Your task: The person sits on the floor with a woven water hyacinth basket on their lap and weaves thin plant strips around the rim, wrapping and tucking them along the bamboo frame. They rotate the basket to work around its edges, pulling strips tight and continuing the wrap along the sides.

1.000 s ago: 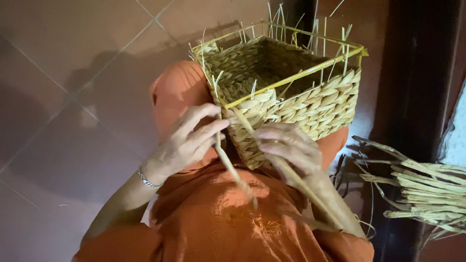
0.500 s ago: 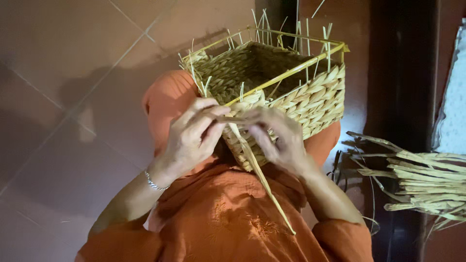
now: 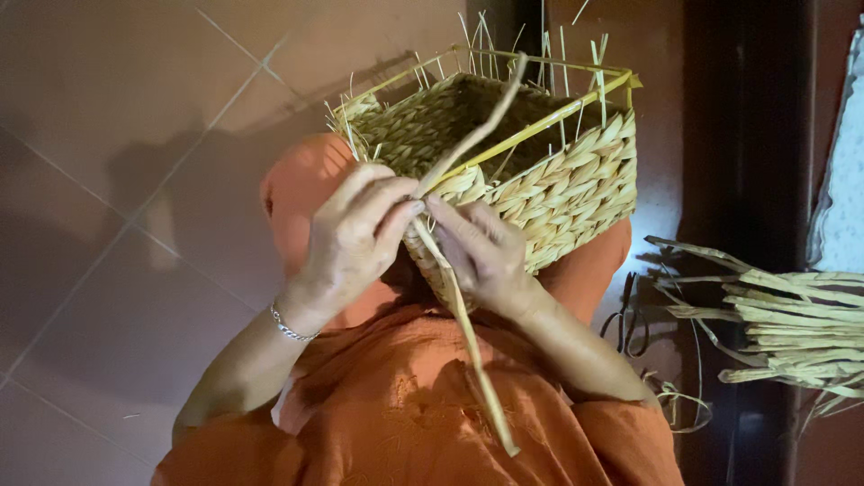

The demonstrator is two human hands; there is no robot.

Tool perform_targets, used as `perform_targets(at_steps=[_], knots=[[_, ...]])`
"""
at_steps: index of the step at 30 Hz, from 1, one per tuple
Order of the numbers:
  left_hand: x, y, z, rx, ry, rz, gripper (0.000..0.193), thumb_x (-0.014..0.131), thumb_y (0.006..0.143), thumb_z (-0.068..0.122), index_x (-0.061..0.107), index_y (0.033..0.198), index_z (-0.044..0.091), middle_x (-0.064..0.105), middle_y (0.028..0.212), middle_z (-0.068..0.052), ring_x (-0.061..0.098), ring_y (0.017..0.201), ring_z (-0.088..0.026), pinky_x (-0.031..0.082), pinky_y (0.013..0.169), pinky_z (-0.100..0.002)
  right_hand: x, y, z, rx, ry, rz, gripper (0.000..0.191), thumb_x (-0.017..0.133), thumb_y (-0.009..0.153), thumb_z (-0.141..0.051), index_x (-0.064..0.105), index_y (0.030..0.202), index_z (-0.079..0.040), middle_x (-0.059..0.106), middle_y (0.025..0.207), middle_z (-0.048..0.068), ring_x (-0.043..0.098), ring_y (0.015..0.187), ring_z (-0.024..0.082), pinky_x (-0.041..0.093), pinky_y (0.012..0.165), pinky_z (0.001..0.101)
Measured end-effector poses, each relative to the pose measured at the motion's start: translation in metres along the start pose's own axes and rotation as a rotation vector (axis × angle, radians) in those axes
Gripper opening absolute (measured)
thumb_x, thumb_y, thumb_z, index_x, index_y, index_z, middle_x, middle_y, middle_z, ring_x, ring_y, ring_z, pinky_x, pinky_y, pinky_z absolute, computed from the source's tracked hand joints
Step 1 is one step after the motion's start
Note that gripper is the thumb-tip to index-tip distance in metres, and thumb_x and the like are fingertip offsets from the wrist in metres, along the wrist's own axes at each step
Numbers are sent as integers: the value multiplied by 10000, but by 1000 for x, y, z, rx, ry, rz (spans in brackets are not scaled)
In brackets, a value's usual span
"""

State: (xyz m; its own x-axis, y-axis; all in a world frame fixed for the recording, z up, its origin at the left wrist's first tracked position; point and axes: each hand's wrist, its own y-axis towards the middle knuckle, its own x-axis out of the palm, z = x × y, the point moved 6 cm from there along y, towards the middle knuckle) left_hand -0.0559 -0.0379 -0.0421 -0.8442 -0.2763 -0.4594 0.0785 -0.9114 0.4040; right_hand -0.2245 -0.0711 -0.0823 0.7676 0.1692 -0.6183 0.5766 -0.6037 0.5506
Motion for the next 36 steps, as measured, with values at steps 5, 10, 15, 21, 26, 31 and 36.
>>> perform_targets(at_steps=[5,10,15,21,26,31,36], knots=[[14,2,4,30,233,-227,165,670,969,-14,680,1130,-45,542,1048,-141,636,693,-208,563,566,-325,-19,10,-18,-166,-195,30,453,757,904,-15,655,1344,-52,652,1027,124,619,855,240,510,744,373],[15,5,19,187,328,-159,312,742,894,112,631,1131,-58,497,1034,-144,624,857,-310,564,716,-399,-47,38,-12,-74,-465,10,398,813,822,-130,700,1199,-66,668,1155,166,598,1084,391,407,1002,531],[16,5,20,189,275,-97,343,779,898,76,619,1179,-39,519,1013,-131,614,876,-292,559,746,-396,-48,48,-6,-74,-449,18,353,869,913,-279,692,1181,-132,607,1116,63,550,1088,313,342,1108,541],[20,4,12,213,226,-78,167,735,960,-12,571,982,5,551,983,-103,642,844,-222,574,711,-331,-44,47,6,-78,-368,36,325,885,905,-323,666,1031,-118,579,1031,65,519,989,299,365,931,471],[12,-2,12,234,229,-54,174,694,977,8,539,900,25,589,960,-80,642,836,-220,568,720,-365,-41,38,5,-86,-432,19,290,859,913,-280,626,953,-111,588,983,59,536,964,291,365,878,452],[22,10,-14,14,97,-146,195,645,1022,-17,572,843,16,639,916,-95,593,564,-175,486,507,-271,-38,21,1,-105,-444,0,292,856,898,-285,633,941,-101,566,932,67,537,919,297,366,839,445],[16,19,-26,40,22,-181,169,696,970,57,556,882,26,667,889,-94,617,688,-168,499,620,-336,-29,15,4,-75,-386,-36,275,855,897,-250,637,972,-100,593,971,59,544,942,302,378,854,446]])
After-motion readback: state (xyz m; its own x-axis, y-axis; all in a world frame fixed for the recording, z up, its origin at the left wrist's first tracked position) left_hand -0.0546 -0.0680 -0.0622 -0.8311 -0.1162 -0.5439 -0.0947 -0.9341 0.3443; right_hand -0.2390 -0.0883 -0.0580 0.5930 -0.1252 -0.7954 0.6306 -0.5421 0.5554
